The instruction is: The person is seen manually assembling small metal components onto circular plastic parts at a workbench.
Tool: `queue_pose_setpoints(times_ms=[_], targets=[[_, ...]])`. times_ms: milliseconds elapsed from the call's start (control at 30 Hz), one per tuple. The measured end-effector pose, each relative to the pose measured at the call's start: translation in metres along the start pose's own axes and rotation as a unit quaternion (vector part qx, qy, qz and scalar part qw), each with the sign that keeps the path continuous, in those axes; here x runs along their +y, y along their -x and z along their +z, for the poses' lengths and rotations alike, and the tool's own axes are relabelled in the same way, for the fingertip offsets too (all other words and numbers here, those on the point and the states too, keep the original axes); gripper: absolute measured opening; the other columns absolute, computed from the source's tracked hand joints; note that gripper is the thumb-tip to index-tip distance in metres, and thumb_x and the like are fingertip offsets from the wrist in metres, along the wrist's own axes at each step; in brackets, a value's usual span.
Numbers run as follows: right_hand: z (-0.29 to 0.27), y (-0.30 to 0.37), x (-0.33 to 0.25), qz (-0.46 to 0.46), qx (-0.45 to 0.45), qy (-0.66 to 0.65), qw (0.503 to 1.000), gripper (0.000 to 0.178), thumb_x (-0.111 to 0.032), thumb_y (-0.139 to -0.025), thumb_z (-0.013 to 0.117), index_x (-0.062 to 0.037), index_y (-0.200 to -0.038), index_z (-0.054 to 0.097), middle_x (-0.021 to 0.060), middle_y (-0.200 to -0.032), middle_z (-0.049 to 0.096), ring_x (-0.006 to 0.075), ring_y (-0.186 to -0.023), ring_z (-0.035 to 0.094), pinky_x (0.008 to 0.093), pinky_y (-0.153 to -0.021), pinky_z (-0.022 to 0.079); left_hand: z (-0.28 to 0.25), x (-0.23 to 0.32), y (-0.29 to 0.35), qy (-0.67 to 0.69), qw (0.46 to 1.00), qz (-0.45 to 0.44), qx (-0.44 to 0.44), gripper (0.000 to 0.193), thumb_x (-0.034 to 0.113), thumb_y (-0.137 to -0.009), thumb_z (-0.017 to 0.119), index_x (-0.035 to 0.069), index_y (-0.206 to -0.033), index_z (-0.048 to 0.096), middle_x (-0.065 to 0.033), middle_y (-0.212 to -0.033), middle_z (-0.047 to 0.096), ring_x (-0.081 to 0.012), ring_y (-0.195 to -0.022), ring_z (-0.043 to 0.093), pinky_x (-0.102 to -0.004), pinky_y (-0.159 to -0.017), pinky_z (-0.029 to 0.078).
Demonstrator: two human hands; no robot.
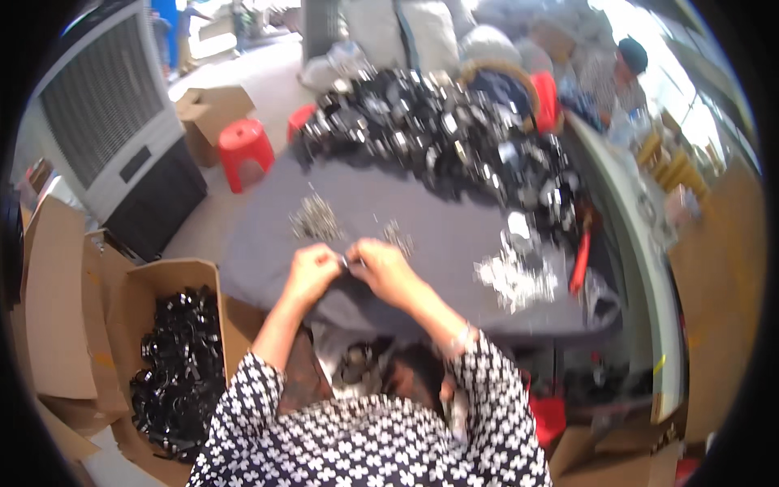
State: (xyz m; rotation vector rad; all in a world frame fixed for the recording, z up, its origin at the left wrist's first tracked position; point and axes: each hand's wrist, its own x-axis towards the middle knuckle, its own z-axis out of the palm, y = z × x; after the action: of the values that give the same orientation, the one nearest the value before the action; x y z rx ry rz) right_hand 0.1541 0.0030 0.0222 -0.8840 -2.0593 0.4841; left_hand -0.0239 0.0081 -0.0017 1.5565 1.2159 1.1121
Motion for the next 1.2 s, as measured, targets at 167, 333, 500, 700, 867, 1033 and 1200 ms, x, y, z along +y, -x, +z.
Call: queue_pose_setpoints(times_ms=[167,333,500,700,867,1033,1200], targets=[[-0.005,-0.003,-0.017,-0.039,-0.018,0.060,0.997,0.021,-0.002,-0.071,0.069,-0.0018,-0.089,0.058,0.0123,-0.084,0.064,0.0301,-0.077,0.063,0.0356,-0.067,0.051,0.005,-0.018,0.016,0.003,0.994,0.103,0.044,0.016,0.012,-0.074,0.065,0.001,-0.084,0.061,-0.0055,-0.066,0.060,-0.0107,-0.058,0.056,-0.0272,-0.054,0.045],[-0.002,-0.007,-0.014,-0.035,-0.054,0.080,0.995,0.021,-0.003,-0.070,0.070,-0.0018,-0.088,0.058,0.0114,-0.082,0.063,0.0298,-0.074,0.063,0.0356,-0.065,0.051,0.006,-0.014,0.028,-0.125,0.958,0.240,0.090,0.025,0.014,-0.072,0.065,0.002,-0.091,0.056,-0.0142,-0.071,0.060,-0.0311,-0.063,0.062,-0.0379,-0.055,0.049],[-0.015,-0.030,-0.020,0.040,-0.157,0.109,0.981,0.021,-0.009,-0.066,0.073,-0.0035,-0.082,0.060,0.0109,-0.073,0.062,0.0277,-0.072,0.063,0.0341,-0.061,0.050,0.011,-0.009,0.029,-0.159,0.948,0.255,0.107,0.019,0.014,-0.072,0.064,0.004,-0.083,0.053,-0.0145,-0.070,0.058,-0.0339,-0.061,0.059,-0.0409,-0.052,0.048],[-0.012,-0.037,0.000,0.046,-0.179,0.002,0.983,0.020,-0.016,-0.070,0.068,-0.0053,-0.086,0.061,0.0106,-0.076,0.063,0.0268,-0.068,0.062,0.0364,-0.060,0.047,0.008,-0.011,0.023,-0.180,0.957,0.211,0.081,0.012,0.013,-0.075,0.062,0.005,-0.079,0.053,-0.0144,-0.066,0.059,-0.0336,-0.057,0.059,-0.0424,-0.049,0.046],[-0.010,0.037,0.005,0.210,0.130,-0.221,0.943,0.007,-0.001,-0.081,0.061,-0.0013,-0.087,0.057,0.0012,-0.078,0.060,0.0075,-0.074,0.057,0.0247,-0.063,0.047,0.012,-0.011,0.024,-0.150,0.966,0.210,0.026,0.016,0.015,-0.082,0.062,0.003,-0.092,0.057,-0.0116,-0.064,0.059,-0.0261,-0.053,0.058,-0.0351,-0.047,0.045],[-0.062,0.103,0.017,0.246,0.330,-0.038,0.911,0.008,-0.001,-0.079,0.063,-0.0005,-0.081,0.055,0.0028,-0.069,0.059,0.0062,-0.065,0.053,0.0222,-0.059,0.044,0.002,0.020,0.003,0.187,0.969,-0.154,-0.040,0.008,0.007,-0.084,0.059,-0.001,-0.085,0.057,-0.0059,-0.061,0.057,-0.0087,-0.042,0.046,-0.0204,-0.038,0.036],[-0.057,0.106,0.022,0.192,0.303,0.074,0.931,0.011,-0.003,-0.078,0.065,-0.0007,-0.082,0.056,0.0099,-0.068,0.059,0.0180,-0.058,0.058,0.0280,-0.054,0.046,0.047,0.114,-0.101,0.273,0.959,0.027,-0.076,0.016,0.015,-0.085,0.058,0.001,-0.093,0.059,-0.0060,-0.076,0.060,-0.0111,-0.056,0.053,-0.0231,-0.047,0.039]])
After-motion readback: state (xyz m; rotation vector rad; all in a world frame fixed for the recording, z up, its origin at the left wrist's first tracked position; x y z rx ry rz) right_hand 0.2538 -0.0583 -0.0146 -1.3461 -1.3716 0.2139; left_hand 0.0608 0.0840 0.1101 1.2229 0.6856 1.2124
